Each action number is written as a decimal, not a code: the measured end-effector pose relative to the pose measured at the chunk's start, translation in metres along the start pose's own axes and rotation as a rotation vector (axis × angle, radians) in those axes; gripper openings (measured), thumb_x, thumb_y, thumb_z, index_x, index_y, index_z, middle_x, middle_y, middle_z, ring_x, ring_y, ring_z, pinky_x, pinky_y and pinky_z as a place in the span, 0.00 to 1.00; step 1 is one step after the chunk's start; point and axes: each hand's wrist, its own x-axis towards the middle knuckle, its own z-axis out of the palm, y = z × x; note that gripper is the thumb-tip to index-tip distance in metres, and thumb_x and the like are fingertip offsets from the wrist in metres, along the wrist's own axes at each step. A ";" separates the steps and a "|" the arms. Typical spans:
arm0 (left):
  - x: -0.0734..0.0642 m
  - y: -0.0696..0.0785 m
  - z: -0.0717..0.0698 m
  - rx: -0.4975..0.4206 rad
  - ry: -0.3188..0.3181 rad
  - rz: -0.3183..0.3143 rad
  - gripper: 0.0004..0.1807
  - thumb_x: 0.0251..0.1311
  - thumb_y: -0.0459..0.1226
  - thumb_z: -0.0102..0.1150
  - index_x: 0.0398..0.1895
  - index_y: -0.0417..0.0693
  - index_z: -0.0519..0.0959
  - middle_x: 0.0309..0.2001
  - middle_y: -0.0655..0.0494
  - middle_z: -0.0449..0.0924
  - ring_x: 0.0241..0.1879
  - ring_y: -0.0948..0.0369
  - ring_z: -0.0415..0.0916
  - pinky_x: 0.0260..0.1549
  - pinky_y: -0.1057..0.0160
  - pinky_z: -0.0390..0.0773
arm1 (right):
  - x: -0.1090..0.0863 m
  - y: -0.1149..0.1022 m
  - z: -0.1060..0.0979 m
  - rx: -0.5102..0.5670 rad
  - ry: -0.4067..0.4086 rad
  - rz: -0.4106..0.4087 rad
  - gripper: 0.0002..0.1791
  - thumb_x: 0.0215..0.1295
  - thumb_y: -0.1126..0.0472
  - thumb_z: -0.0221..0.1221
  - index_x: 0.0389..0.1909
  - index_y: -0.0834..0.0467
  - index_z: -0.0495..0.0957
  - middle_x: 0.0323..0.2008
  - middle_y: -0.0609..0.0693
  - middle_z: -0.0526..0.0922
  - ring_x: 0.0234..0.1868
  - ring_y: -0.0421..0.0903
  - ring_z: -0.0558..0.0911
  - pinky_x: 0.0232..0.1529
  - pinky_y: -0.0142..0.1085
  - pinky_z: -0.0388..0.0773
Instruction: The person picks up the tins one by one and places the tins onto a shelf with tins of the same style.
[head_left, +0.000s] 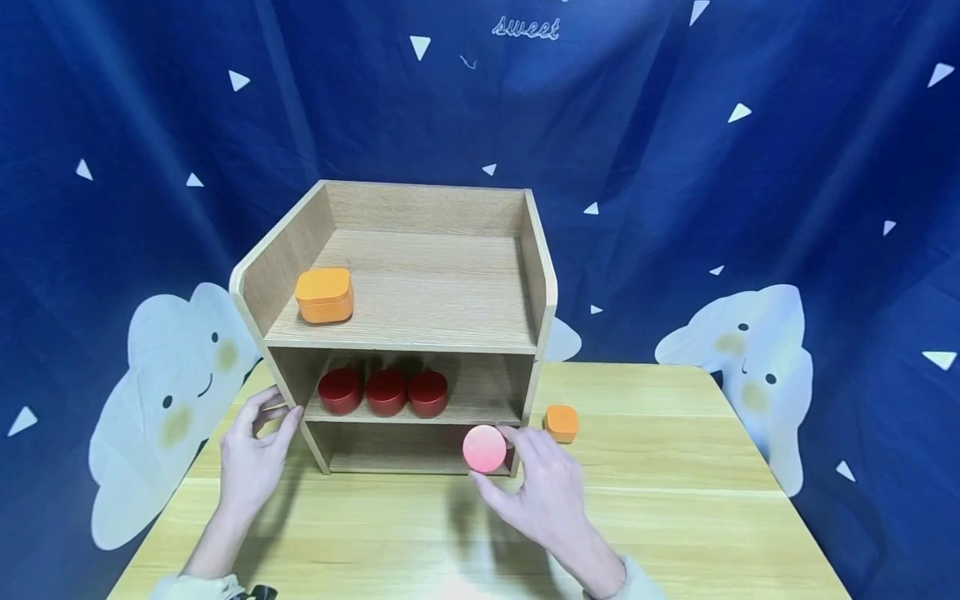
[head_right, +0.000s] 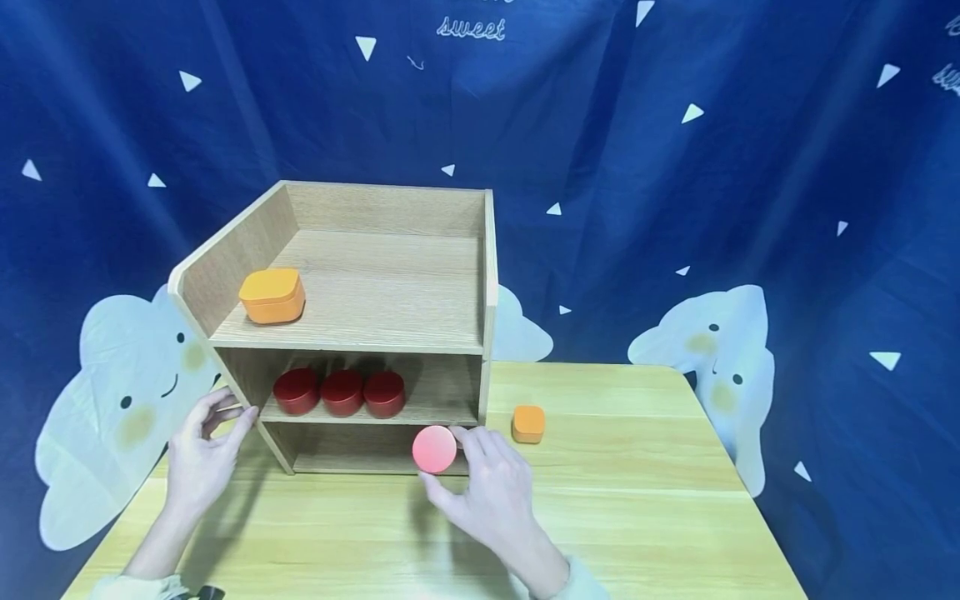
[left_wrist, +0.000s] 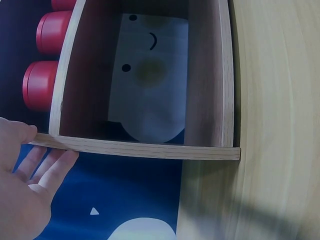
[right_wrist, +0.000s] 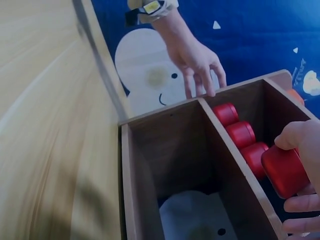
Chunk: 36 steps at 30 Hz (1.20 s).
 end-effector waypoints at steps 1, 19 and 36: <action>0.000 0.000 0.000 -0.001 -0.001 0.000 0.20 0.66 0.26 0.67 0.60 0.38 0.80 0.44 0.87 0.79 0.41 0.86 0.80 0.37 0.85 0.83 | 0.001 -0.001 0.001 0.002 0.002 0.003 0.27 0.50 0.38 0.73 0.47 0.50 0.85 0.29 0.41 0.83 0.28 0.37 0.76 0.23 0.25 0.70; 0.000 0.000 0.000 0.004 0.002 -0.005 0.19 0.66 0.27 0.68 0.60 0.38 0.81 0.43 0.87 0.79 0.41 0.86 0.80 0.36 0.86 0.82 | 0.013 -0.012 0.013 -0.026 0.028 0.077 0.28 0.45 0.41 0.76 0.47 0.50 0.85 0.32 0.41 0.84 0.31 0.40 0.81 0.24 0.29 0.76; 0.000 0.000 0.001 0.000 0.004 0.010 0.20 0.65 0.25 0.67 0.60 0.36 0.80 0.44 0.88 0.79 0.41 0.86 0.80 0.37 0.86 0.82 | 0.016 -0.015 0.025 -0.075 0.035 0.127 0.30 0.45 0.41 0.78 0.48 0.51 0.86 0.33 0.43 0.85 0.35 0.43 0.84 0.22 0.31 0.77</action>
